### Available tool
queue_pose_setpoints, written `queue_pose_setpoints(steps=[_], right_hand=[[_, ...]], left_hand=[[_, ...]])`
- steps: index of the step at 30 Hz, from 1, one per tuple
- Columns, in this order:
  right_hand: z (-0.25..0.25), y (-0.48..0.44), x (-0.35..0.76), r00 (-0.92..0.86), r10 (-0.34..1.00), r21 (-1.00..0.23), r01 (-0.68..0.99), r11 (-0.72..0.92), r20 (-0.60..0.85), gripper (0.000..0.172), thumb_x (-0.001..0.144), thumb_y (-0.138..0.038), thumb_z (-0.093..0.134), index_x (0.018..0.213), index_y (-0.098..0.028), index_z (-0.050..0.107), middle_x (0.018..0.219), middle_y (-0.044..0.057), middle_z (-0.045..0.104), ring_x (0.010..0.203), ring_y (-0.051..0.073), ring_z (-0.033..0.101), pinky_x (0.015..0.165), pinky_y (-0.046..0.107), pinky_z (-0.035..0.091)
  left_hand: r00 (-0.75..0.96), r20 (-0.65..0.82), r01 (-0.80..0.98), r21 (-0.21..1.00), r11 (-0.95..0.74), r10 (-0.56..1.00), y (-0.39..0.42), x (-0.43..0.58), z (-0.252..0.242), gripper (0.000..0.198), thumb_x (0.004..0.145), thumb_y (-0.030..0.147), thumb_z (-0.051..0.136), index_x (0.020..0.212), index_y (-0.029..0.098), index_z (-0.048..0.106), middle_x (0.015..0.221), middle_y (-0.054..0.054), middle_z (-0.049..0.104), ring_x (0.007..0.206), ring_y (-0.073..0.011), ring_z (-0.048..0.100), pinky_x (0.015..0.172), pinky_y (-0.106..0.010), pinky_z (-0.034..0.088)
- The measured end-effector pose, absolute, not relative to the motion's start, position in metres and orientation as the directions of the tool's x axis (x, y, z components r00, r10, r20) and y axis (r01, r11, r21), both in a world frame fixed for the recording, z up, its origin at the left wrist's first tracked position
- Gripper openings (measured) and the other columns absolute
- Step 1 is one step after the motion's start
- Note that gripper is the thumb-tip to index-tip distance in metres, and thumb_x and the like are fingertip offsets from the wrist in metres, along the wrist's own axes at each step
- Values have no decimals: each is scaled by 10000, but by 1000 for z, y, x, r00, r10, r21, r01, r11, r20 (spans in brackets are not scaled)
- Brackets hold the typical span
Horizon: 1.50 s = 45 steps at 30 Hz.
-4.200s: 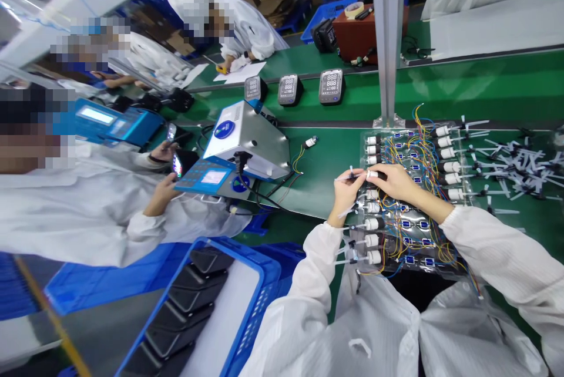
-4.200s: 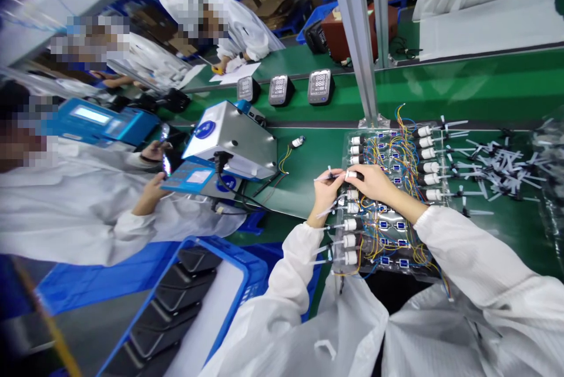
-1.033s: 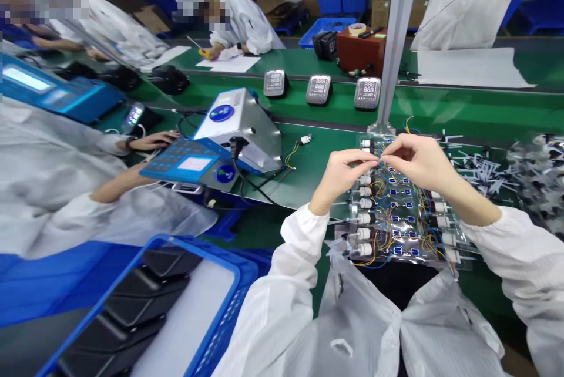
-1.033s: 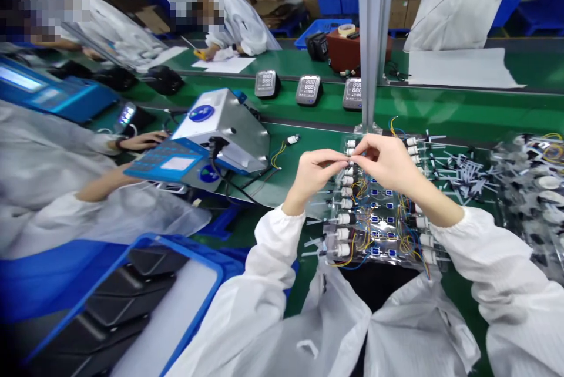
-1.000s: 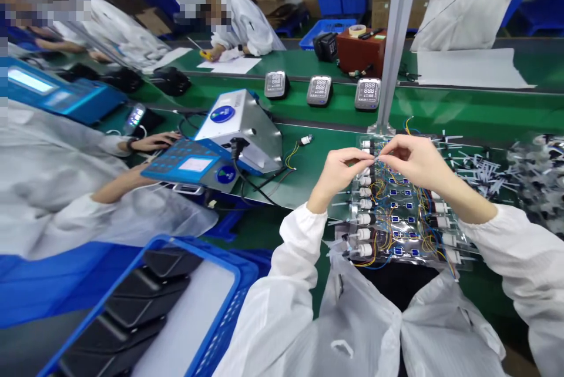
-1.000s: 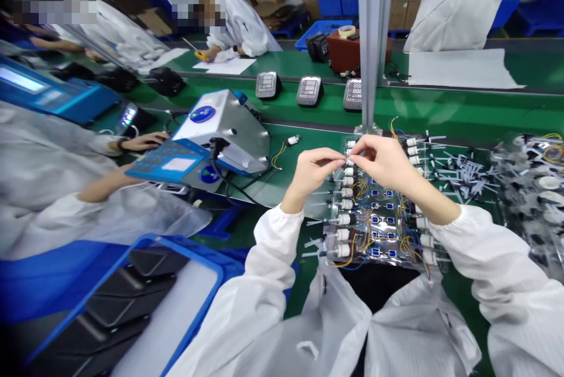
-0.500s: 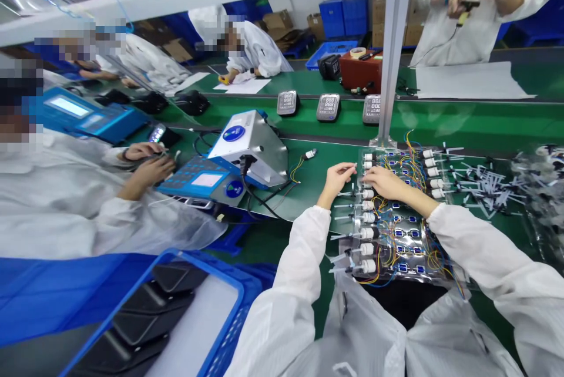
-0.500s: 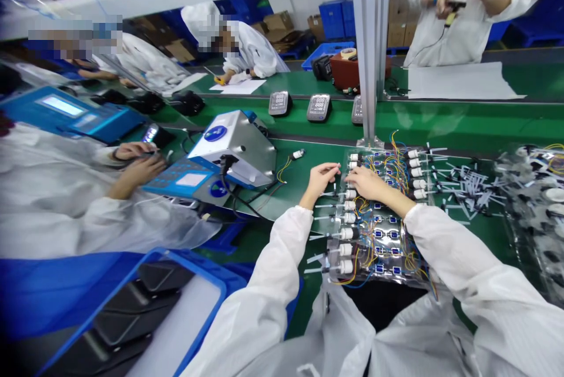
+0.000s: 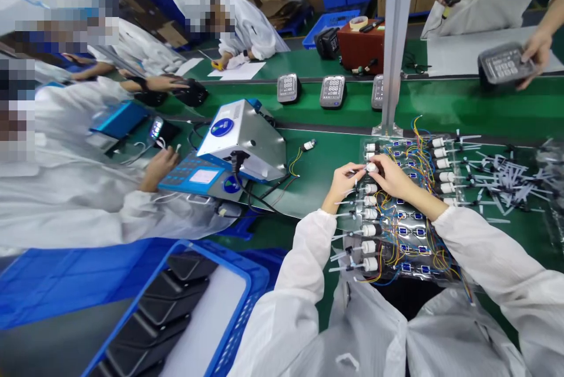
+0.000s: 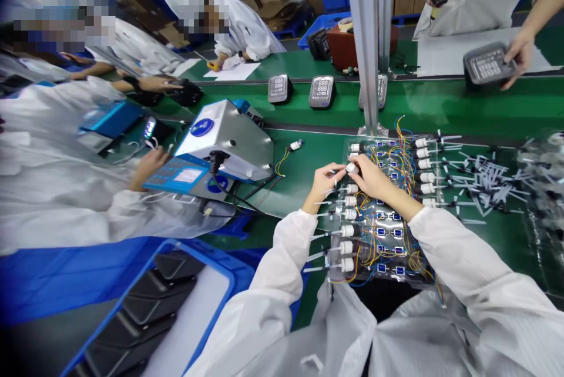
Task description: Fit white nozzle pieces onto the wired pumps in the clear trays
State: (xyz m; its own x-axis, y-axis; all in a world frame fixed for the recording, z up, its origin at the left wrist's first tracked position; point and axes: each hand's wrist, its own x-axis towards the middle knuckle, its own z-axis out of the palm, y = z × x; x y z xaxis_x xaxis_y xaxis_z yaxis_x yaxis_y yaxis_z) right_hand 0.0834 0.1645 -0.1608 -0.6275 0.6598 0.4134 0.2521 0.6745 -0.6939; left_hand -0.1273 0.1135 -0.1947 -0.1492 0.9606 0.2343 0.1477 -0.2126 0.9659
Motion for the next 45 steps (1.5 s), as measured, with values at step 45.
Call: queue_pose_setpoints(steps=[45], right_hand=[[-160,161,78,-645,707,-790,256,557,289,262,973,-304,669,1204,-246,779,1197,45,791,1080,245,767,985,387,579]], left_hand=[[-92,357,247,912,-326,930,107,-125,-188,155,884,365,799,853,216,826,837,-53,751,801,-163,686,769,-315,516]])
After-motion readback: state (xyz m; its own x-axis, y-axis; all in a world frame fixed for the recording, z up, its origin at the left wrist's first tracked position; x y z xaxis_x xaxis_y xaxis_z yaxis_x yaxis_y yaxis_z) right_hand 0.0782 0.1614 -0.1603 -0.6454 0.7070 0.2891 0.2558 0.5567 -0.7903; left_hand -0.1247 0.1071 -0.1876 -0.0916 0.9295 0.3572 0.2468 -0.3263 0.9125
